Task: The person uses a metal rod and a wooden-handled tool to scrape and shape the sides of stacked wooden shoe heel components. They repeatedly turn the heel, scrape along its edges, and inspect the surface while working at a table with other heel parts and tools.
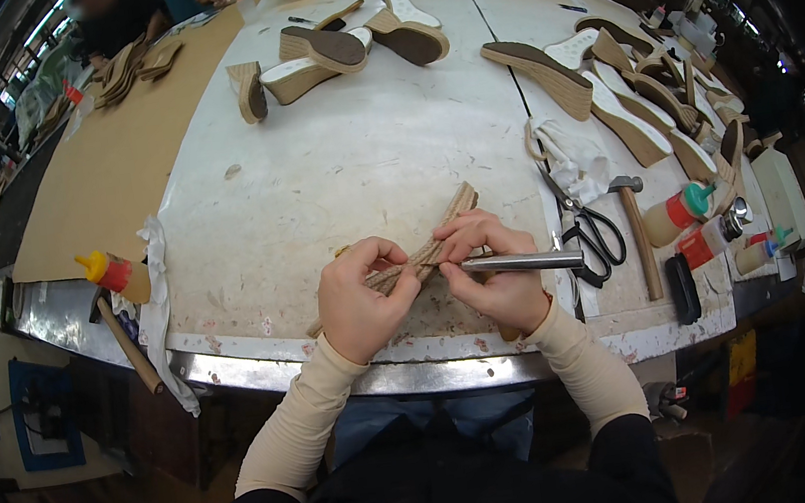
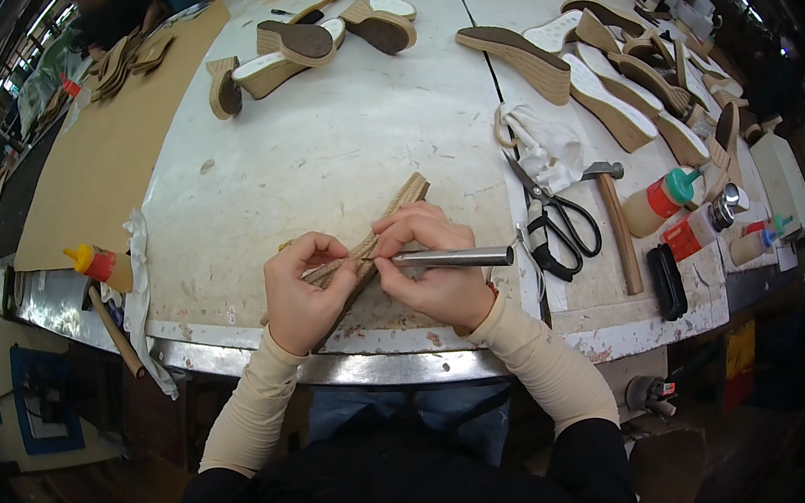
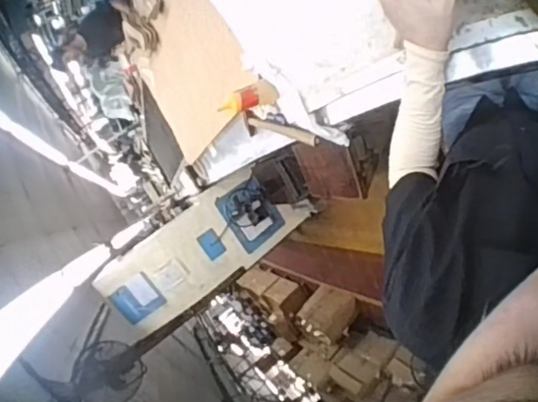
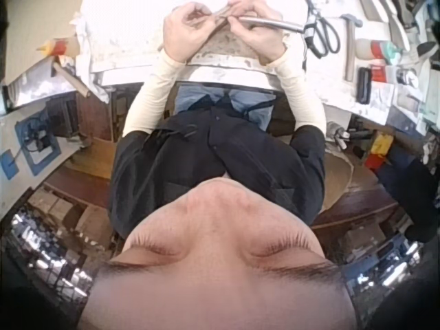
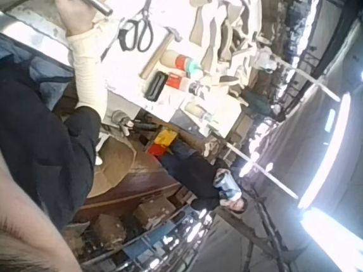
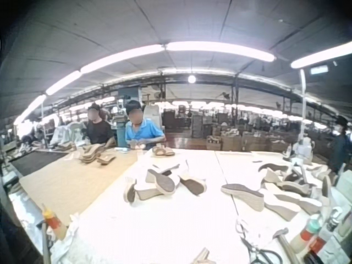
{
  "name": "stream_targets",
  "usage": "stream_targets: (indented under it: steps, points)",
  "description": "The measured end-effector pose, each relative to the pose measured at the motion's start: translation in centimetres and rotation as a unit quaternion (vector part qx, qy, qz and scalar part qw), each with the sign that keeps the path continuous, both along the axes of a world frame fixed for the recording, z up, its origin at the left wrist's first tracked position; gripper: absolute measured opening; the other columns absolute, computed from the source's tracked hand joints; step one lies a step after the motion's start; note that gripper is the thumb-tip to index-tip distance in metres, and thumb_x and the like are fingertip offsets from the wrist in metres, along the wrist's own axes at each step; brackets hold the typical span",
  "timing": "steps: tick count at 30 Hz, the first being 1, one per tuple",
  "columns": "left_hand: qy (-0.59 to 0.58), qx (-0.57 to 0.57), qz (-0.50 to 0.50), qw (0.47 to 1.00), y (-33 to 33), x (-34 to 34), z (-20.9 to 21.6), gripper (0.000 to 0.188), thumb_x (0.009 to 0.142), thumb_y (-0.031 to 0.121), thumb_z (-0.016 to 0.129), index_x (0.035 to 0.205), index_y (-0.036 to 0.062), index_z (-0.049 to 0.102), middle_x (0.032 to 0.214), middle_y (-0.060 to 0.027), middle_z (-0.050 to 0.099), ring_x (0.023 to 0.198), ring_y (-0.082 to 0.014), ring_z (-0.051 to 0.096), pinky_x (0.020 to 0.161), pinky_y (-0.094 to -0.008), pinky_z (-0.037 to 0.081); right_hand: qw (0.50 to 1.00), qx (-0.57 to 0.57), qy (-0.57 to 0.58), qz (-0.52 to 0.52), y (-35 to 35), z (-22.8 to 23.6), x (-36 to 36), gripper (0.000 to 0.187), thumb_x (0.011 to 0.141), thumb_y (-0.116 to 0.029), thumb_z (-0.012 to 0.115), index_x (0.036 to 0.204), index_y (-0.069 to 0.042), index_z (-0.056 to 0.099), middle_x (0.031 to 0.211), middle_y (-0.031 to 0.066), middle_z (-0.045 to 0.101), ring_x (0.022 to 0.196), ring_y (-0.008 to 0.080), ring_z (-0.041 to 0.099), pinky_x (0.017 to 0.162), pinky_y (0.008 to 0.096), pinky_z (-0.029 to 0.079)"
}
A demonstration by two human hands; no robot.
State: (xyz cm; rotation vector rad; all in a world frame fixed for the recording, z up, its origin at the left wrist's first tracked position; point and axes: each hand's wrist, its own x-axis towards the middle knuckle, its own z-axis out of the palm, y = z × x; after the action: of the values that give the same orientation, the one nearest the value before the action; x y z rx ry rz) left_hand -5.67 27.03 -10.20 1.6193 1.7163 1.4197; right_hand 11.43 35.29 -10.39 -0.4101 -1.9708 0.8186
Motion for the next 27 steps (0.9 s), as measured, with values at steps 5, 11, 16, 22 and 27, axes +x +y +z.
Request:
stream_targets:
  steps: [5, 11, 16, 22, 27]
  points:
    - [-0.059, -0.043, -0.016, 0.997, 0.1, -0.4, 0.0, 0.014, 0.074, 0.005, 0.069, 0.085, -0.0026, 0.065, 0.080, -0.0090, 0.069, 0.074, -0.0146, 0.066, 0.070, -0.0271, 0.052, 0.988, -0.130, -0.064, 0.052, 0.8, 1.3, -0.3, 0.021, 0.078, 0.002, 0.068, 0.093, -0.002, 0.055, 0.083, 0.0058, 0.063, 0.097, 0.0201, 0.065, 0.085, 0.0320, 0.050]
    - [-0.107, -0.047, -0.040, 0.992, 0.0, -0.6, -0.2, 0.022, 0.074, 0.012, 0.071, 0.091, -0.0013, 0.070, 0.080, -0.0111, 0.070, 0.074, -0.0191, 0.068, 0.070, -0.0291, 0.054, 0.972, -0.211, -0.019, 0.106, 2.0, 1.2, -0.5, 0.037, 0.083, 0.002, 0.067, 0.112, -0.004, 0.045, 0.088, 0.0044, 0.064, 0.098, 0.0168, 0.063, 0.091, 0.0309, 0.047]
    - [-0.064, -0.039, -0.031, 0.997, 0.0, -0.6, -0.4, 0.018, 0.074, 0.011, 0.071, 0.088, -0.0005, 0.071, 0.081, -0.0127, 0.070, 0.074, -0.0214, 0.068, 0.069, -0.0299, 0.053, 0.969, -0.222, -0.021, 0.103, 2.0, 0.4, -0.1, 0.035, 0.083, 0.002, 0.067, 0.110, -0.004, 0.045, 0.089, 0.0053, 0.064, 0.096, 0.0159, 0.063, 0.090, 0.0306, 0.047]
    - [-0.024, -0.023, -0.070, 0.997, -0.3, -1.1, 0.0, 0.019, 0.072, 0.009, 0.069, 0.088, 0.0004, 0.071, 0.082, -0.0128, 0.069, 0.074, -0.0252, 0.068, 0.068, -0.0315, 0.052, 0.973, -0.210, -0.004, 0.095, 1.7, 0.4, 0.0, 0.027, 0.082, -0.004, 0.070, 0.102, -0.002, 0.053, 0.089, 0.0039, 0.065, 0.083, 0.0088, 0.061, 0.074, 0.0230, 0.048]
    - [-0.014, -0.030, -0.087, 0.996, -0.3, -1.2, 0.3, 0.020, 0.074, 0.005, 0.070, 0.092, -0.0039, 0.070, 0.085, -0.0114, 0.069, 0.077, -0.0174, 0.065, 0.072, -0.0277, 0.050, 0.978, -0.180, -0.033, 0.104, 1.6, 0.7, -0.1, 0.024, 0.082, -0.002, 0.070, 0.099, -0.002, 0.054, 0.087, 0.0037, 0.064, 0.081, 0.0083, 0.061, 0.071, 0.0225, 0.048]
